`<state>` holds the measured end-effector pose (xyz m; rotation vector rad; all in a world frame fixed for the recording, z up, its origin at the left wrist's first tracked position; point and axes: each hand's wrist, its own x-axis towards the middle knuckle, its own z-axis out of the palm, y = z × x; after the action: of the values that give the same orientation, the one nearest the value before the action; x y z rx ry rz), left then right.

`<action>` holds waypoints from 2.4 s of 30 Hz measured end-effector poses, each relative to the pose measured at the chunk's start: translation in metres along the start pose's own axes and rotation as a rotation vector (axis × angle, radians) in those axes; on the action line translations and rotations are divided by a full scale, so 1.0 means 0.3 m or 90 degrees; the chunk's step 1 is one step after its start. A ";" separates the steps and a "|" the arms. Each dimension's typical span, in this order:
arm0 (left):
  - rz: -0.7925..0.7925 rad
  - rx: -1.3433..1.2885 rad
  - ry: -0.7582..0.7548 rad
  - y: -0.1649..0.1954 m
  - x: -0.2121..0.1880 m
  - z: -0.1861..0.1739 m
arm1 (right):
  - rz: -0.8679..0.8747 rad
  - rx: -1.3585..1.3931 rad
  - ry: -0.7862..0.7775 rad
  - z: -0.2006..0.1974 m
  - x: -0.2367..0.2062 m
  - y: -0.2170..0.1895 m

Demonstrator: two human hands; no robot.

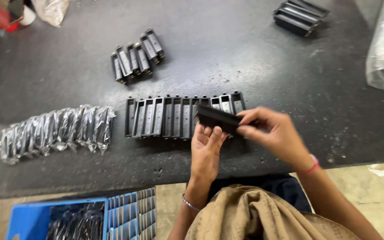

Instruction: The person picks up small black rectangular metal parts from a table, aligns them into neat rows, and then places each part into a clear plastic bag. The person handles the parts by hand and arranges them into organized stacks before packaging.

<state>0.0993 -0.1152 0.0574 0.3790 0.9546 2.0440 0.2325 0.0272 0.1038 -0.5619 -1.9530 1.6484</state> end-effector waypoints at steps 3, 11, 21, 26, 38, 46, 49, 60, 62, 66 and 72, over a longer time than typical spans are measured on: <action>0.061 -0.099 0.053 0.006 0.008 -0.042 | 0.036 0.092 -0.032 0.076 -0.011 -0.074; 0.051 -0.277 0.052 -0.004 0.024 -0.111 | 0.112 0.090 0.058 0.160 -0.059 0.014; 0.051 -0.244 0.060 0.004 0.020 -0.086 | 0.019 -0.062 0.112 0.170 -0.087 0.034; 0.186 0.018 0.025 0.049 -0.002 -0.013 | 0.084 -0.142 0.019 0.097 -0.040 0.016; 0.492 0.855 0.000 0.173 -0.073 0.136 | -0.290 -0.408 0.154 0.066 -0.094 -0.197; 0.475 0.880 -0.034 0.171 -0.095 0.145 | -0.291 -0.442 0.168 0.092 -0.085 -0.210; 0.458 0.874 -0.022 0.156 -0.095 0.143 | -0.289 -0.429 0.148 0.100 -0.090 -0.200; 0.041 0.115 -0.072 0.074 -0.056 0.051 | -0.004 -0.166 0.038 -0.009 -0.083 -0.109; 0.000 0.031 -0.055 0.044 -0.054 0.047 | 0.067 -0.124 0.004 0.016 -0.094 -0.068; -0.015 0.115 -0.033 0.003 -0.044 0.051 | 0.168 -0.016 0.019 0.041 -0.119 0.008; 0.080 0.417 0.026 0.022 -0.037 0.046 | 0.127 -0.188 0.197 -0.092 -0.043 0.101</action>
<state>0.1102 -0.1196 0.0721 0.7562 1.6567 1.8047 0.2593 0.0459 0.0757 -1.0884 -1.9632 1.2922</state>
